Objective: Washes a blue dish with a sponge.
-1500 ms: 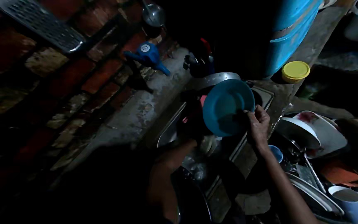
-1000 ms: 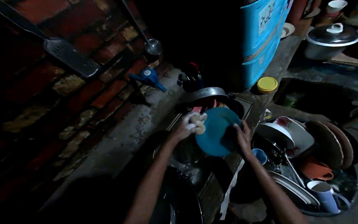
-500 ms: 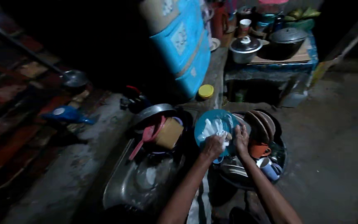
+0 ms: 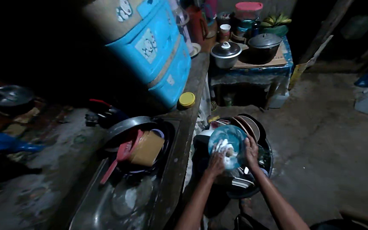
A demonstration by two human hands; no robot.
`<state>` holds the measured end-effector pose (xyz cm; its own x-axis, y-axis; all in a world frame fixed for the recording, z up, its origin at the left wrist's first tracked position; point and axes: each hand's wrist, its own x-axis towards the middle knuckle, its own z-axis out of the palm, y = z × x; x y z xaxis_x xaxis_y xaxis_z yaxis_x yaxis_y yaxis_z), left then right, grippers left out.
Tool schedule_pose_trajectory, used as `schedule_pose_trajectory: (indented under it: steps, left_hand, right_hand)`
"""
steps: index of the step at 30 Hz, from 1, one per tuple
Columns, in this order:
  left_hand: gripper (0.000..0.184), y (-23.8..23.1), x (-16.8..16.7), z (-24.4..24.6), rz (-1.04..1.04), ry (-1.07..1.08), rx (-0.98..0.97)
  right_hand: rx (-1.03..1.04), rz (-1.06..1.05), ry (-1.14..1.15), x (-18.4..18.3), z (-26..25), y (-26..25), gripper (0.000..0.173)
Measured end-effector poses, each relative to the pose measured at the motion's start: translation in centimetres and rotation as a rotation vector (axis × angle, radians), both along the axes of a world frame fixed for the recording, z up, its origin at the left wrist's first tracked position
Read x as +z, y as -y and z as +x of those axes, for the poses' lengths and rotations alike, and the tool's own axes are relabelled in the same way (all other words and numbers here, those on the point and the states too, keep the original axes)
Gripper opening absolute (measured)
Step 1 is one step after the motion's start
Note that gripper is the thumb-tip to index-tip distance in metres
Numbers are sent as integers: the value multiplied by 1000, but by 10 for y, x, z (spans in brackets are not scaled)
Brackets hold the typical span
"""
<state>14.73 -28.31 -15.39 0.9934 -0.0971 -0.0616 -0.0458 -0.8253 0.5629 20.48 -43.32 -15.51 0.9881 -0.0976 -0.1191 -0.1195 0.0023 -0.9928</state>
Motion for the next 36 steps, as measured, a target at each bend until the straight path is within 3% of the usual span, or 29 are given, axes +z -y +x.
schedule_pose_trajectory:
  steps: [5,10,13,17,20,22,26,29,33,36]
  left_hand:
    - [46,-2,-18,40,33,97,215]
    - [46,56,-25,23,-151,88,-50]
    - [42,43,-30,-6,-97,80,-135]
    - [44,-6,-34,1,34,64,108]
    - [46,-5,-28,33,43,20,247]
    - [46,17,-33,41,-4,102,207]
    - [44,61,-20,13,-126,54,10]
    - [44,48,-32,-10,-53,96,-102]
    - [44,6,-30,2,68,127,158]
    - [46,9,-40,27,30,255,238]
  right_hand:
    - [48,-24,-4,-5,-11,10,36]
    - [-16,104,-61,-27,-9,8,37]
    - [-74,78,-16,-35,4,14,40]
    - [-85,10,38,-23,3,25,37]
    - [-47,31,48,-19,-12,22,36]
    - [-13,35,41,-16,-20,21,36]
    - [1,58,27,-28,-20,14,36]
    - [-45,52,5,-29,-13,21,38]
    - [-41,-10,43,-26,-12,30,37]
    - [15,-12,52,-17,-23,28,34]
